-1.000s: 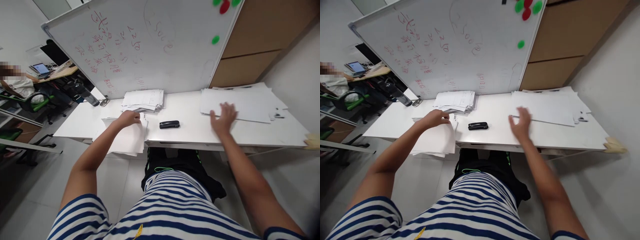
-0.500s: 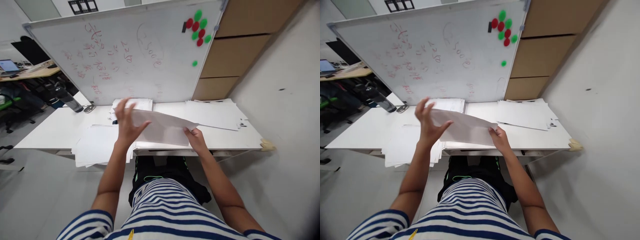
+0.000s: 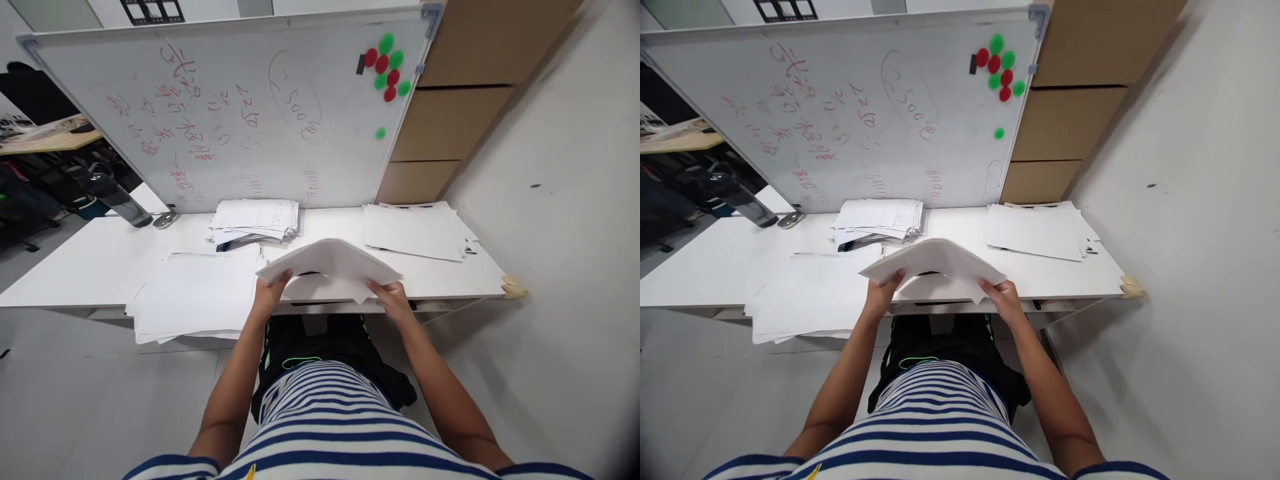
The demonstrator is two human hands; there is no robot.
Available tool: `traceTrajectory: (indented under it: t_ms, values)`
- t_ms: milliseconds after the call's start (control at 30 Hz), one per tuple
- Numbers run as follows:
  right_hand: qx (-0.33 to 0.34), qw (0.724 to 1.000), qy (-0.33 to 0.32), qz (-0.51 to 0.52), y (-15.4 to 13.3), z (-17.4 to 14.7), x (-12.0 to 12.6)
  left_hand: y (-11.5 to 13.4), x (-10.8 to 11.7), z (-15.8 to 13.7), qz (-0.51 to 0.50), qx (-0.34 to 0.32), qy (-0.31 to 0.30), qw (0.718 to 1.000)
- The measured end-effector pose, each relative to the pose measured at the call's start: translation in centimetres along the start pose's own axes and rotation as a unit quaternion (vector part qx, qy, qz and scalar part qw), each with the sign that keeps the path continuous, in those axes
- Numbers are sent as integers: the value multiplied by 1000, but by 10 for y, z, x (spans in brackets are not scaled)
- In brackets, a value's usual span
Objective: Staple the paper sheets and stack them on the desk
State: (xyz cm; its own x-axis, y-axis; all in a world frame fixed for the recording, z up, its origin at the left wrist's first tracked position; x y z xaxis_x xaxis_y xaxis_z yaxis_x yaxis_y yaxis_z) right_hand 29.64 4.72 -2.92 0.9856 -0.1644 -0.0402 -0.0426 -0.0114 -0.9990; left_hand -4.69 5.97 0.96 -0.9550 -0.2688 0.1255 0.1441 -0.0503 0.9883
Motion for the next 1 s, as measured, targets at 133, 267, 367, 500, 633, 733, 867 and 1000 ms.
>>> traceTrajectory:
  t_ms: [133,267,367,500,633,733,867,1000]
  values:
    - [14,999,20,-41,1,-7,-7,-21,-4,-6,2,42,4,999]
    - [22,994,67,-85,11,-7,-8,-40,-8,-12,-5,70,10,998]
    - [25,990,72,-117,15,-9,-9,-42,-11,-17,1,75,3,997]
    - [46,982,107,-146,10,-21,13,-31,-17,-17,-7,86,-13,996]
    - [-24,979,145,-138,21,-46,66,-16,-30,-6,-50,11,-66,997]
    - [-130,979,152,-47,42,-71,107,-17,-36,7,51,-43,-67,996]
    - [-231,959,158,47,61,-102,138,-15,-68,22,313,-178,-107,927]
    - [-267,944,181,75,65,-113,151,-30,-98,35,436,-191,-147,867]
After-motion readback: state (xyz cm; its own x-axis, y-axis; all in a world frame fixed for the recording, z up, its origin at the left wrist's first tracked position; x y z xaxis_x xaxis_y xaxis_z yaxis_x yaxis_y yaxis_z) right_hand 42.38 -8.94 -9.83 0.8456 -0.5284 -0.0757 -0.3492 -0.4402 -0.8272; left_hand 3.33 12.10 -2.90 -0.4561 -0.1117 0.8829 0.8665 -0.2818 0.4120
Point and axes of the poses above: each hand's wrist, its own z-axis towards the middle knuckle, its own x-axis out of the back of the hand, y = z × x, the point moved 7 cm from there along z, towards the middle knuckle
